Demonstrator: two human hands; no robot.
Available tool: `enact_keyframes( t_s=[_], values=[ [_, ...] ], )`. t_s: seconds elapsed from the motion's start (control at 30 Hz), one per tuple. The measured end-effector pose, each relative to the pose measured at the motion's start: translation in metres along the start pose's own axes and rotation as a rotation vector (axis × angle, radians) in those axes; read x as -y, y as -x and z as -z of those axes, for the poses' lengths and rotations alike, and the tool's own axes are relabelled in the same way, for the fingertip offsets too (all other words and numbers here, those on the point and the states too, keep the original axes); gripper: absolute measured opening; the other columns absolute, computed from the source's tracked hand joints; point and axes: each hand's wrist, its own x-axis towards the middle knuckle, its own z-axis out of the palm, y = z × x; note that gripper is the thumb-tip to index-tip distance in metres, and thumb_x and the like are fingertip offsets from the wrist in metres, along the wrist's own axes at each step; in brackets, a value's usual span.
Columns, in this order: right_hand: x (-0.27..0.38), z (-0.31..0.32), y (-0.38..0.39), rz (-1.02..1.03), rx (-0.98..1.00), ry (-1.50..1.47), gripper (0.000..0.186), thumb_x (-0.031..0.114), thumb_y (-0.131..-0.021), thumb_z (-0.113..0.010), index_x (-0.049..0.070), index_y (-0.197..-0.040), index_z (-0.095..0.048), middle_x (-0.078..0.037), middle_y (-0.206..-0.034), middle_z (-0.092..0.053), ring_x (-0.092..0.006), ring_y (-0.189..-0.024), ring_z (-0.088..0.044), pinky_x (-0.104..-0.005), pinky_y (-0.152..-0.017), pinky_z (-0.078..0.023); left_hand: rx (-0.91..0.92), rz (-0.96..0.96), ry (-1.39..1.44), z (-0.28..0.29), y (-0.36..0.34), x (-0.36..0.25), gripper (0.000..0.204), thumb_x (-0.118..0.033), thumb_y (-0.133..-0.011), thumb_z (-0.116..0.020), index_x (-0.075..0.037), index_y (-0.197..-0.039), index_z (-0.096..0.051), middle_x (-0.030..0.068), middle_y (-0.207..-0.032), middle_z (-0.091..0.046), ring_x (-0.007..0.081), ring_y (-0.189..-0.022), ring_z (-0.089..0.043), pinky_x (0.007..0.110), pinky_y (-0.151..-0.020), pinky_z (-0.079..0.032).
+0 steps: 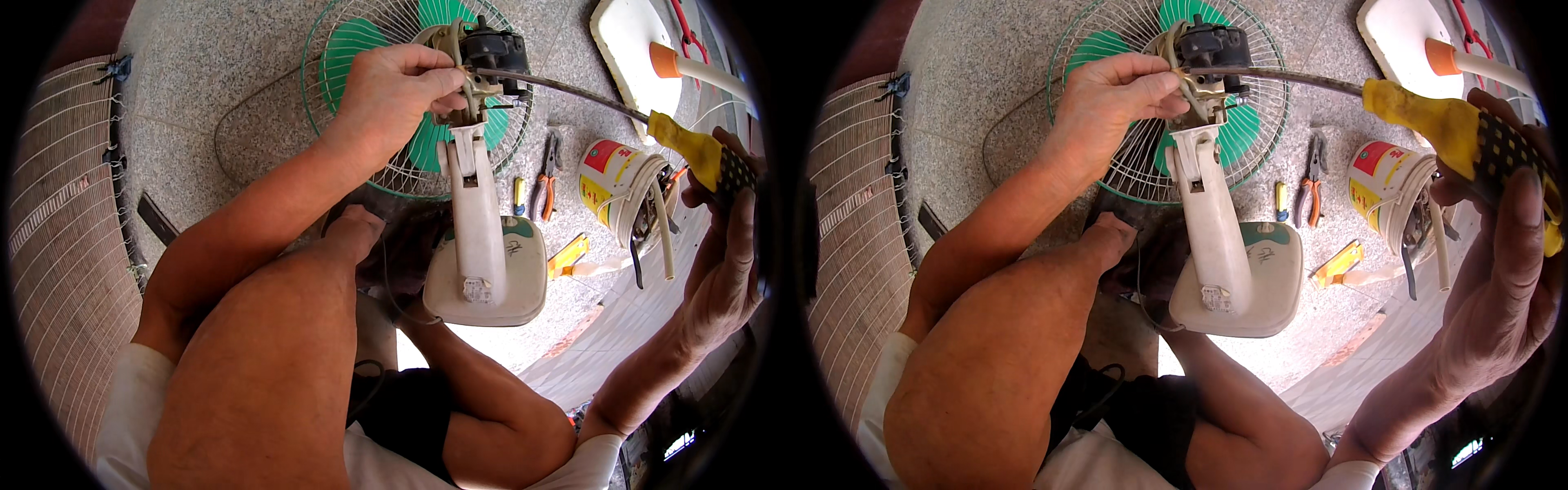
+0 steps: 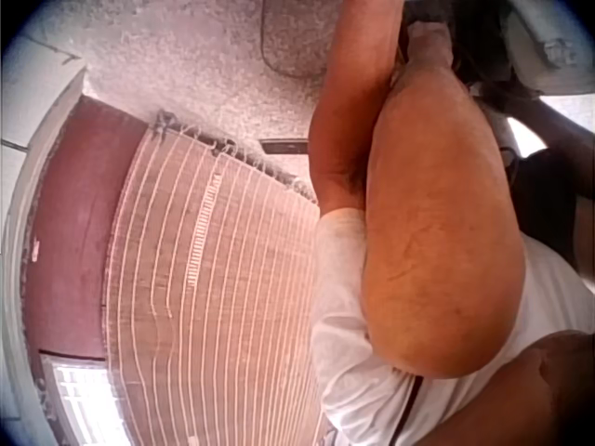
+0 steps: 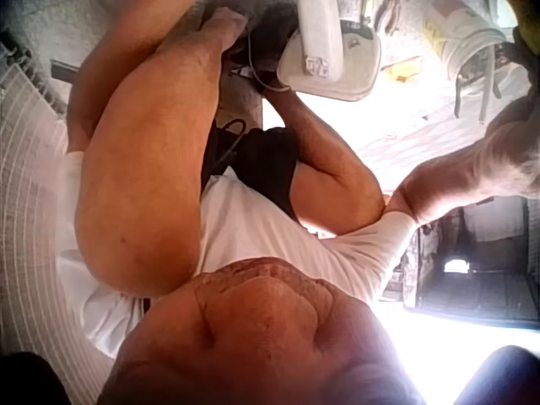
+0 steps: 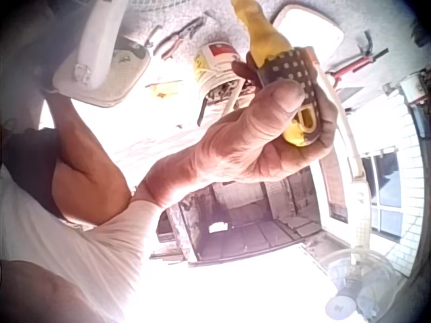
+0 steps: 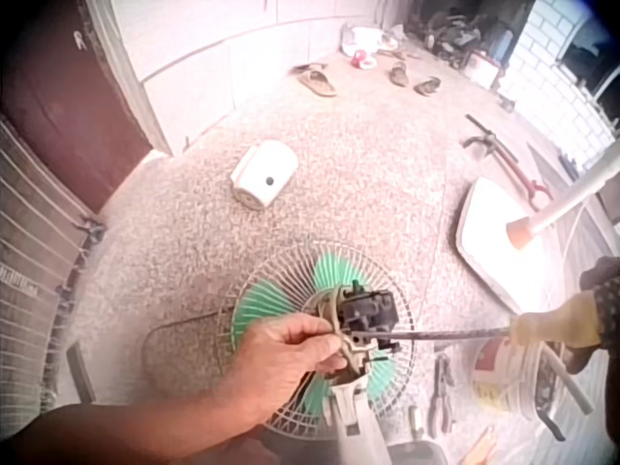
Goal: The person sits on the floor and uses a screwdriver to tighten screws on the motor housing of a disassembled electric fan. They manipulate the fan's internal components and adjust the position of the fan head while working.
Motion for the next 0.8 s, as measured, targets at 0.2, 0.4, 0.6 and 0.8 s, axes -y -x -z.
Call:
enact_keyframes(
  t_s=[0.2,0.4,0.6,0.8],
  values=[
    [0.004,0.042,0.003,-0.008,0.246,0.419,0.034,0.021,-0.103,-0.044,0.001,-0.129,-0.054,-0.020,-0.121,-0.062,-0.0178,-0.087,-0.069,-0.0297,-0.083,-0.055,-0.016,-0.013,-0.009,0.001,0.002,-0.002,0.024,-0.012,-0.089,-0.066,0.006,-0.105,-0.064,0.0129,-0.093,-0.069,0.0191,-0.081,-0.069,0.032,-0.079,-0.057],
    [0.001,0.045,0.003,-0.022,0.257,0.416,0.034,0.021,-0.102,-0.045,0.003,-0.130,-0.054,-0.020,-0.123,-0.061,-0.0184,-0.089,-0.069,-0.0303,-0.085,-0.054,-0.011,-0.009,-0.001,0.001,0.001,-0.001,0.024,-0.011,-0.088,-0.066,0.006,-0.105,-0.064,0.0126,-0.093,-0.068,0.0194,-0.081,-0.069,0.032,-0.079,-0.057],
    [-0.005,0.054,0.015,0.061,0.217,0.721,0.042,0.033,-0.099,-0.052,0.005,-0.130,-0.055,-0.016,-0.112,-0.067,-0.0189,-0.086,-0.069,-0.0298,-0.085,-0.054,-0.006,-0.016,0.005,0.002,0.002,-0.001,0.024,-0.012,-0.088,-0.066,0.006,-0.105,-0.064,0.0125,-0.093,-0.068,0.0196,-0.081,-0.069,0.032,-0.079,-0.057],
    [0.002,0.030,0.023,-0.243,-0.161,0.765,0.042,0.038,-0.094,-0.059,0.006,-0.122,-0.061,-0.013,-0.100,-0.071,-0.0180,-0.081,-0.069,-0.0306,-0.084,-0.054,-0.011,-0.010,0.004,0.001,0.002,-0.002,0.024,-0.012,-0.089,-0.066,0.006,-0.105,-0.064,0.0126,-0.094,-0.068,0.0195,-0.081,-0.069,0.032,-0.079,-0.057]
  ],
)
